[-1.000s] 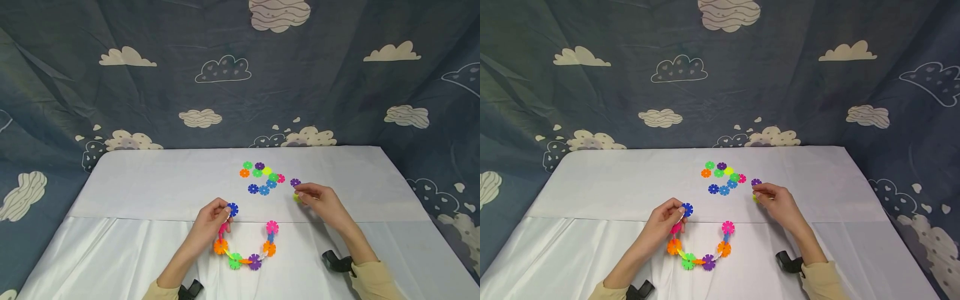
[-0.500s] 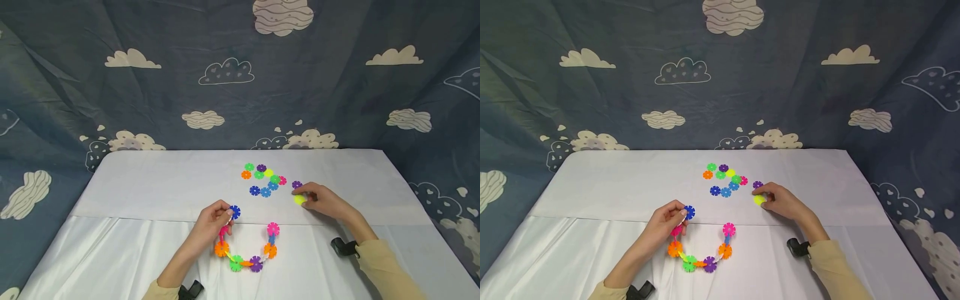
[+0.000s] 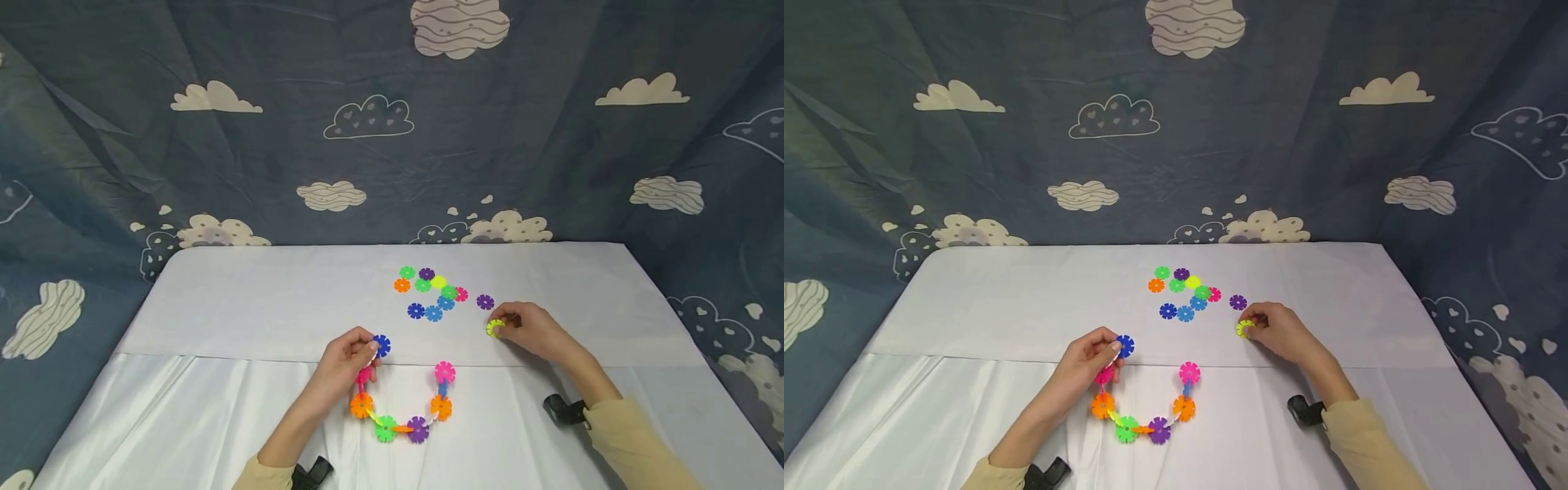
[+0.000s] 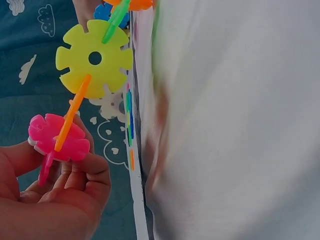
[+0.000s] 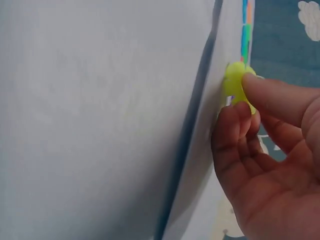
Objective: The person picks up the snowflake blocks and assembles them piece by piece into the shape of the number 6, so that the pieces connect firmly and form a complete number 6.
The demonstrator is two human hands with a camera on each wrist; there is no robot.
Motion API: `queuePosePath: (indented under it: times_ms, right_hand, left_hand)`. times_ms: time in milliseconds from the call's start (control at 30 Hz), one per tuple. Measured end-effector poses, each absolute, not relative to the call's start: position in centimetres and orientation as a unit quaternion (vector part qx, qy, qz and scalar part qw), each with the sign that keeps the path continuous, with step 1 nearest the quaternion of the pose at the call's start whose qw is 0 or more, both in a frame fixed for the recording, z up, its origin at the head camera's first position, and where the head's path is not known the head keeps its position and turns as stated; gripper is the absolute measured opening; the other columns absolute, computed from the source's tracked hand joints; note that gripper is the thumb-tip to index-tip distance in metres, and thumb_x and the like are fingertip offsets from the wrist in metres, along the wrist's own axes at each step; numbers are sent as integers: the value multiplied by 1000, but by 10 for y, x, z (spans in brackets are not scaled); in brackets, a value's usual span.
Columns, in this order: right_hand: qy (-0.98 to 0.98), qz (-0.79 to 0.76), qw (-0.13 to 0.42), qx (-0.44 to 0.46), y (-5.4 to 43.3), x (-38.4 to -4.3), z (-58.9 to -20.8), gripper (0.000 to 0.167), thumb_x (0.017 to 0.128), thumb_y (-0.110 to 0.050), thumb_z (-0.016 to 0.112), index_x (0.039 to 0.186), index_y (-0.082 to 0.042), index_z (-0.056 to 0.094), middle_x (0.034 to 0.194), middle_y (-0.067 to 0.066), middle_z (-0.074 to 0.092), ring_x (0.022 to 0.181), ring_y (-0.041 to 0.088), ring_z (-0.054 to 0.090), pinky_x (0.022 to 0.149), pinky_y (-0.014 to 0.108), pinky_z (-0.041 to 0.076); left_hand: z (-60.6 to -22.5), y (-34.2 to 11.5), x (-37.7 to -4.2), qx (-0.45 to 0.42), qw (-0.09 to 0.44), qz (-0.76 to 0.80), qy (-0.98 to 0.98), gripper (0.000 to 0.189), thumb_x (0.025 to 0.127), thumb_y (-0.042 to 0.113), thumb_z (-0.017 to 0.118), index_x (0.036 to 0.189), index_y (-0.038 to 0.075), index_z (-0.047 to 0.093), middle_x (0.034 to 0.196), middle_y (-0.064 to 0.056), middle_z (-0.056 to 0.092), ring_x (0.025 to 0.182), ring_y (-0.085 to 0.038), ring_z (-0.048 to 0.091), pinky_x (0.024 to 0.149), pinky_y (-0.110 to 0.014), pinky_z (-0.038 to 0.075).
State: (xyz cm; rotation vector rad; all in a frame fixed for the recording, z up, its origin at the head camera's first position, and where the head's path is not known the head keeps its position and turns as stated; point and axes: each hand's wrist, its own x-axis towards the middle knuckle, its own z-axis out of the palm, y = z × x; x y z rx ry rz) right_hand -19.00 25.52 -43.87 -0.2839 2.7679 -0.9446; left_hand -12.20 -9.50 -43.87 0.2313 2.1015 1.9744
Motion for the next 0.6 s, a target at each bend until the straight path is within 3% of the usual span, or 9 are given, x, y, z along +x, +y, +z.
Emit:
queuePosePath:
  times_ms: [333, 600]
  right_hand:
    - [896, -437, 74, -42, 227, -151, -416, 15, 97, -13, 63, 109, -4, 64, 83, 12, 64, 68, 23, 60, 62, 34, 54]
    - [861, -504, 21, -57, 196, -125, -393, 18, 97, -15, 64, 111, -5, 62, 76, 15, 63, 61, 26, 56, 54, 29, 51]
  left_hand:
    - [-437, -95, -121, 79, 115, 680, 720, 18, 103, 15, 53, 102, -1, 59, 90, -24, 63, 65, -20, 58, 62, -21, 44]
    - [-429, -93, -117, 99, 119, 669, 727, 17, 103, 17, 52, 107, 1, 58, 94, -23, 63, 71, -24, 60, 63, -23, 47]
